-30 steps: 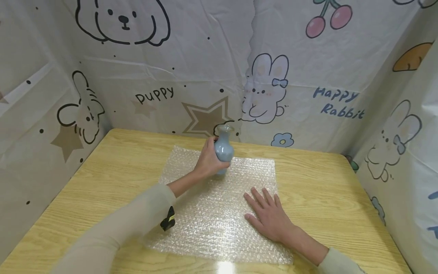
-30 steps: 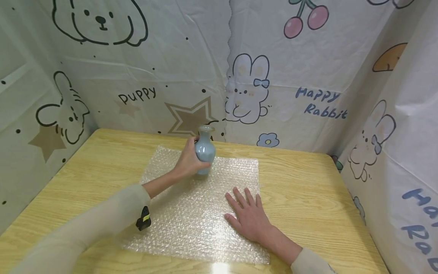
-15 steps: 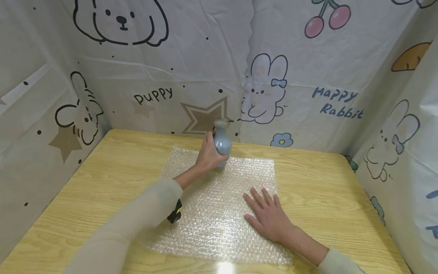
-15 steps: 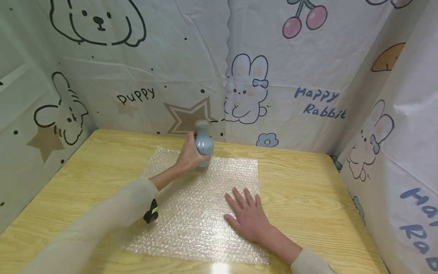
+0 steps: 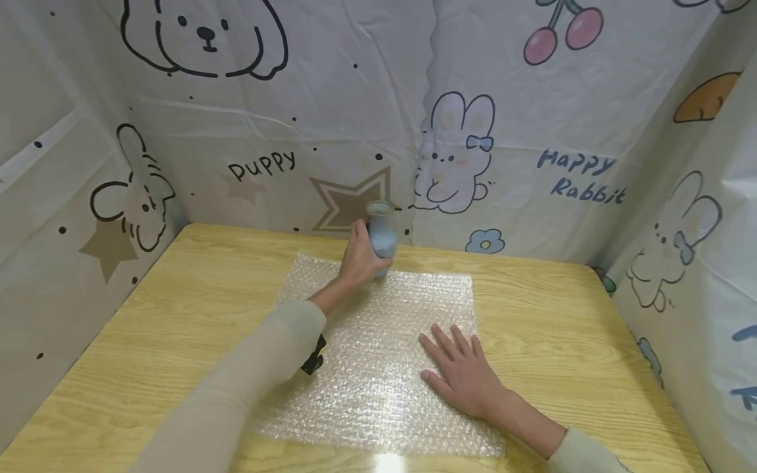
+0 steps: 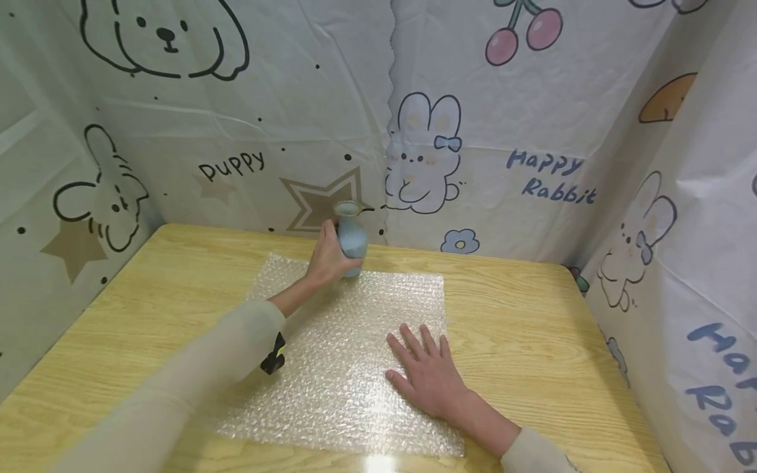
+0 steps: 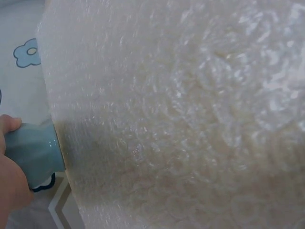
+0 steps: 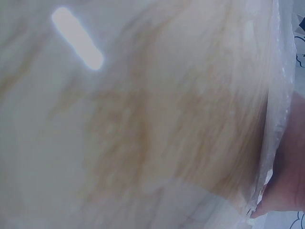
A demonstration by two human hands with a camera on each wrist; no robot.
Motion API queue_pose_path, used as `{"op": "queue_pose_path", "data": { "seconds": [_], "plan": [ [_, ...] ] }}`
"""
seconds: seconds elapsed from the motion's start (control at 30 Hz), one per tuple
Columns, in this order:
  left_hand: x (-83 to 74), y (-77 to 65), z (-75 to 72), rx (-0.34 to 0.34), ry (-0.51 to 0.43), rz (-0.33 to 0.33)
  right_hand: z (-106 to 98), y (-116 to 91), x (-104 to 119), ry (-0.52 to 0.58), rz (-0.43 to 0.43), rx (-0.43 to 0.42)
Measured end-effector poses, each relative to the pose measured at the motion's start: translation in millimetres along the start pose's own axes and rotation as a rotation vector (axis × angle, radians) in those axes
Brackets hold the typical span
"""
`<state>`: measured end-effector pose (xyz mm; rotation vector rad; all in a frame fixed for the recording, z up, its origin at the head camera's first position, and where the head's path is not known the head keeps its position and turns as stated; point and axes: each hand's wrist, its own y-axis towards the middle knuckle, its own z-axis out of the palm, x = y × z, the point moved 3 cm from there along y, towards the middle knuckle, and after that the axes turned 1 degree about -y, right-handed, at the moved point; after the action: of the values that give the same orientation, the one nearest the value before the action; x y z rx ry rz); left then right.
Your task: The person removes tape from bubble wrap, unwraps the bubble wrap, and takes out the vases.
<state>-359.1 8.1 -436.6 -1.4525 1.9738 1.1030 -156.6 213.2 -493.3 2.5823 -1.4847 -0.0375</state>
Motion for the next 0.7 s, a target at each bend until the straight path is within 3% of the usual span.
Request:
{"op": "queue_pose_path", "data": {
  "seconds": [0.7],
  "plan": [
    [3.4, 6.1, 5.8, 0.022, 0.038, -0.001, 0.5, -0.1, -1.8, 0.000, 0.005, 0.027]
  ]
}}
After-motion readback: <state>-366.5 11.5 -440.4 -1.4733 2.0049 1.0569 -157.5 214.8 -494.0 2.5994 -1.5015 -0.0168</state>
